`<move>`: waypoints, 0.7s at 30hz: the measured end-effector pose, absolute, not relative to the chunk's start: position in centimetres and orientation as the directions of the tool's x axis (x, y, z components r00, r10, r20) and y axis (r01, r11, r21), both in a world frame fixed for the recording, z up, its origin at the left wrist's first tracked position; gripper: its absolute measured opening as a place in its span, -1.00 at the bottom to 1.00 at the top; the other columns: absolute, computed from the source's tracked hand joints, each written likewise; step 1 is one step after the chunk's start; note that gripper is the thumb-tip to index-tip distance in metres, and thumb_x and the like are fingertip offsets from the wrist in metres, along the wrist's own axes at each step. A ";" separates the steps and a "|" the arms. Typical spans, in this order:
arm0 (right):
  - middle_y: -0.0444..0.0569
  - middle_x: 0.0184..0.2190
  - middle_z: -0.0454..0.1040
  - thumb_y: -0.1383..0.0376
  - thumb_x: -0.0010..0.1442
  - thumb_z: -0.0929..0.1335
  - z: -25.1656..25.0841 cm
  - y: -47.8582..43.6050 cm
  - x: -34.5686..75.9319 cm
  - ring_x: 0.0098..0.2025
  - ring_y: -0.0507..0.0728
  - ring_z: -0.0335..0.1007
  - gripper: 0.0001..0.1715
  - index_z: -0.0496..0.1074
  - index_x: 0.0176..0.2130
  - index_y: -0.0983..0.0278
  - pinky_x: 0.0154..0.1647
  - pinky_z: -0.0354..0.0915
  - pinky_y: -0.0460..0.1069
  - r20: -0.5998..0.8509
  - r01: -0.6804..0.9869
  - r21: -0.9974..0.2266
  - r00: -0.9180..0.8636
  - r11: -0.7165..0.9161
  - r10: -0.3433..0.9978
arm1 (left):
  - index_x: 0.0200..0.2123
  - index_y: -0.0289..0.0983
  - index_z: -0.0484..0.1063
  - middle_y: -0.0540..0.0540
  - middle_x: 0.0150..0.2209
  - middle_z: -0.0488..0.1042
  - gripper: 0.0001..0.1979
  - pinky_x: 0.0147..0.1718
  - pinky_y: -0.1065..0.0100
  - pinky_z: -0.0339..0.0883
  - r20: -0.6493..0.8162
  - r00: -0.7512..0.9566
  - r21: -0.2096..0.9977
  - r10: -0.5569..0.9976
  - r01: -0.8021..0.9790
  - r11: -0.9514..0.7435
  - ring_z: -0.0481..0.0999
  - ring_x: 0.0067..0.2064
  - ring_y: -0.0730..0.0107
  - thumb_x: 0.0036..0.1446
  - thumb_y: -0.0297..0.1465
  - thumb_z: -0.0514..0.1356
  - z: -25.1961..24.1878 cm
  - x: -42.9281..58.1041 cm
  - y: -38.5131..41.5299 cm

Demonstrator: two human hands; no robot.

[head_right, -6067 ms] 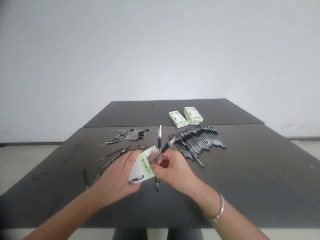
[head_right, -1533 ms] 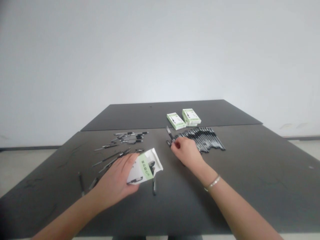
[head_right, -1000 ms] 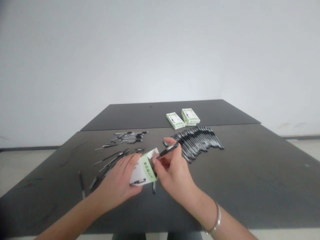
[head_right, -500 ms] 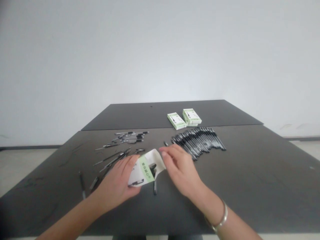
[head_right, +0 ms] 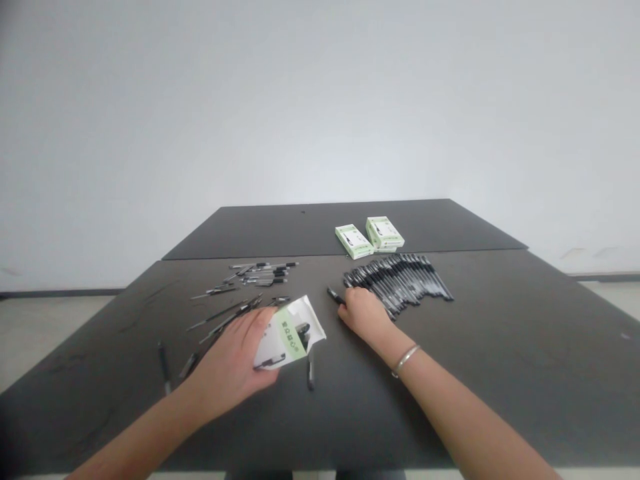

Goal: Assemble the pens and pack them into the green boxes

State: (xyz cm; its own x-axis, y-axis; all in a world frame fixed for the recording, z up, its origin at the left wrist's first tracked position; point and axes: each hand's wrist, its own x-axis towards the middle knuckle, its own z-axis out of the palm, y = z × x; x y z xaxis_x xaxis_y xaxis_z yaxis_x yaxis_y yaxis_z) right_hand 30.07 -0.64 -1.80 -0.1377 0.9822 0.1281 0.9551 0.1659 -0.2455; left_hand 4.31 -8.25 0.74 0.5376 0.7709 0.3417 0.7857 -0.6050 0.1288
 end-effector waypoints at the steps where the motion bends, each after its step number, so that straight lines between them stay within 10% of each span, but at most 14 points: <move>1: 0.07 -0.45 0.51 0.35 0.08 0.34 -1.4 -0.7 30.3 -0.36 0.16 0.46 -0.91 0.40 -0.45 0.32 -0.34 0.24 -0.02 0.137 0.954 -0.265 -0.109 0.143 0.985 | 0.20 -0.31 -0.01 -0.30 0.08 0.33 -0.27 0.07 -0.01 0.25 0.345 0.535 0.131 0.771 0.786 -0.604 0.34 0.08 -0.02 -0.05 -0.48 0.19 0.8 4.3 -8.3; 4: -0.05 -0.50 0.48 0.28 0.10 0.34 1.0 -1.7 31.0 -0.50 0.07 0.39 -0.90 0.36 -0.37 0.30 -0.45 0.26 -0.05 0.202 0.808 -0.582 0.030 0.095 0.979 | 0.20 -0.29 -0.01 -0.30 0.07 0.34 -0.28 0.06 -0.01 0.26 0.360 0.537 0.136 0.763 0.779 -0.613 0.36 0.07 -0.02 -0.03 -0.47 0.19 1.0 4.3 -8.4; 7: -0.14 -0.47 0.47 0.22 0.18 0.32 4.0 -4.6 30.6 -0.64 0.00 0.29 -0.76 0.27 -0.14 0.24 -0.63 0.23 -0.08 0.305 0.241 -0.931 0.106 0.274 0.946 | 0.20 -0.30 0.00 -0.31 0.07 0.34 -0.29 0.06 -0.02 0.26 0.380 0.545 0.132 0.747 0.768 -0.627 0.36 0.07 -0.02 -0.02 -0.47 0.19 0.9 4.4 -8.5; 21: -0.06 -0.26 0.55 0.27 0.21 0.39 4.2 -9.7 26.5 -0.39 0.10 0.57 -0.46 0.02 0.04 0.11 -0.43 0.49 -0.02 0.410 0.008 -0.912 0.036 0.410 0.911 | 0.22 -0.36 -0.06 -0.37 0.07 0.33 -0.24 0.06 -0.03 0.27 0.462 0.562 0.083 0.686 0.743 -0.664 0.35 0.07 -0.06 -0.03 -0.48 0.21 1.1 4.7 -9.0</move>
State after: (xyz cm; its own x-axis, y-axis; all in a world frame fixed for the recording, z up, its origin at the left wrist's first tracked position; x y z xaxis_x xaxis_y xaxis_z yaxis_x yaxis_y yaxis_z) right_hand 26.55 -9.71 4.19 0.0361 0.9113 0.4102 0.0080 0.4102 -0.9120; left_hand 4.74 -9.04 1.07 0.5615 0.6862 0.4624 0.7431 -0.6640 0.0830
